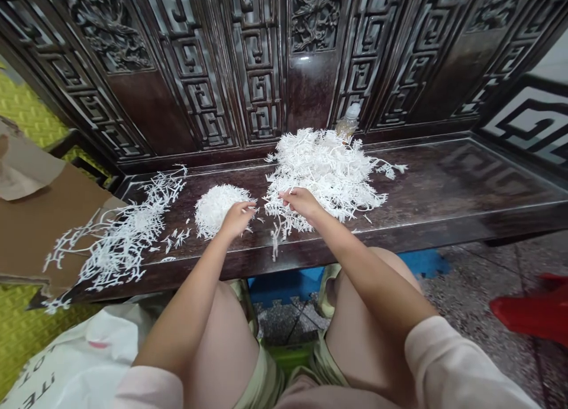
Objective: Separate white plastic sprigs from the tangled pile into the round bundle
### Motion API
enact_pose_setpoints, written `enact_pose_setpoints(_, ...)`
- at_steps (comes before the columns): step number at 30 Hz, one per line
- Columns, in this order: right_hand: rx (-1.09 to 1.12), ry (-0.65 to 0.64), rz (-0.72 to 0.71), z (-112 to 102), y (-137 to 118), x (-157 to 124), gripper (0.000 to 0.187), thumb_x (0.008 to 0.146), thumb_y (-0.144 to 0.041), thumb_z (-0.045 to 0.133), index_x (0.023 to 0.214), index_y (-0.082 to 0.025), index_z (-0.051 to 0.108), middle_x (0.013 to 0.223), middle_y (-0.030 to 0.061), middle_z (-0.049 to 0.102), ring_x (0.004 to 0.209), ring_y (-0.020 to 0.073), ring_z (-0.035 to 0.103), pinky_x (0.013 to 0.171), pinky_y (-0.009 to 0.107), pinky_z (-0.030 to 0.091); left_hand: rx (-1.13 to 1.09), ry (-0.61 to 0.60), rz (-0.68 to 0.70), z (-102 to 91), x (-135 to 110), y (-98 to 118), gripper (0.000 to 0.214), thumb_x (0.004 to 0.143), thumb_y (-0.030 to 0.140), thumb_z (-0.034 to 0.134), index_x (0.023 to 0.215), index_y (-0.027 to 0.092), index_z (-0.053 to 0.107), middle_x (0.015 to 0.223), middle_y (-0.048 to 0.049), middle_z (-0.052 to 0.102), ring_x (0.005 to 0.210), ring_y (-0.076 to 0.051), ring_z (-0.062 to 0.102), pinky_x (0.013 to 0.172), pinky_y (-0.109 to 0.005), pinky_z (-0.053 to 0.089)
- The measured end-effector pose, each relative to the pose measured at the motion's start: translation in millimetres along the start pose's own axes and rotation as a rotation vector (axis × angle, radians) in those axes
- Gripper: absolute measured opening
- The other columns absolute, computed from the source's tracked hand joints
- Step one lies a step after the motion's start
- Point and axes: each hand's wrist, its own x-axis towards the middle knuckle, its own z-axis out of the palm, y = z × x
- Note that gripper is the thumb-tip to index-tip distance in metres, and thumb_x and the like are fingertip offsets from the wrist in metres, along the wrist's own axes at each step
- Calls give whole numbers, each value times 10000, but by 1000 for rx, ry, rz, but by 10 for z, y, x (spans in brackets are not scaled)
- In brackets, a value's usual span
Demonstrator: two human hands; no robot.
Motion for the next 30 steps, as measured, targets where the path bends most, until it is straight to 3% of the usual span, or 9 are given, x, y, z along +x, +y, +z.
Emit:
enact_pose_setpoints(4, -32, 19, 13, 23, -13, 21, 277, 647, -419, 577, 626, -146, 538, 556, -16, 514, 472, 67, 395, 506, 216, 333, -296, -343, 49, 183, -105, 239, 401, 641, 297, 553, 1010, 142, 567, 861, -46, 582, 752, -145, 526, 701, -264, 393)
enact_pose_setpoints(6, -12, 11, 3, 42, -16, 26, 250, 668, -386, 561, 609, -145, 543, 511, -30, 471, 466, 67, 383, 502, 215, 332, -386, -434, 53, 224, -134, 298, 386, 642, 357, 569, 951, 126, 586, 797, -37, 588, 699, -128, 513, 674, -256, 385)
enact_pose_setpoints(12, 69, -60, 12, 58, -25, 34, 211, 686, -340, 545, 642, -135, 566, 564, -10, 504, 472, 69, 408, 516, 224, 351, -441, -352, 22, 250, -116, 290, 478, 687, 538, 472, 844, 114, 626, 735, -40, 590, 638, -108, 483, 647, -248, 365)
enact_pose_setpoints(19, 3, -118, -69, 31, -18, 15, 318, 600, -447, 606, 603, -135, 542, 519, -32, 458, 526, 78, 398, 549, 224, 333, -358, -296, 136, 240, -130, 286, 436, 724, 515, 434, 724, 124, 625, 628, -8, 537, 621, -106, 455, 667, -239, 357)
enact_pose_setpoints(25, -1, 52, -210, 97, 36, 51, 298, 611, -421, 592, 575, -128, 547, 565, -15, 502, 545, 89, 432, 567, 227, 343, -291, -254, 216, 282, -242, 435, 405, 755, 476, 392, 633, 140, 582, 596, 0, 531, 611, -114, 463, 662, -240, 359)
enact_pose_setpoints(30, -184, 223, -254, 161, 51, 49, 286, 676, -369, 531, 501, -147, 491, 477, -34, 418, 482, 82, 360, 512, 228, 287, -271, -218, 251, 312, -257, 477, 369, 769, 431, 376, 575, 148, 515, 566, 13, 502, 584, -108, 450, 626, -230, 348)
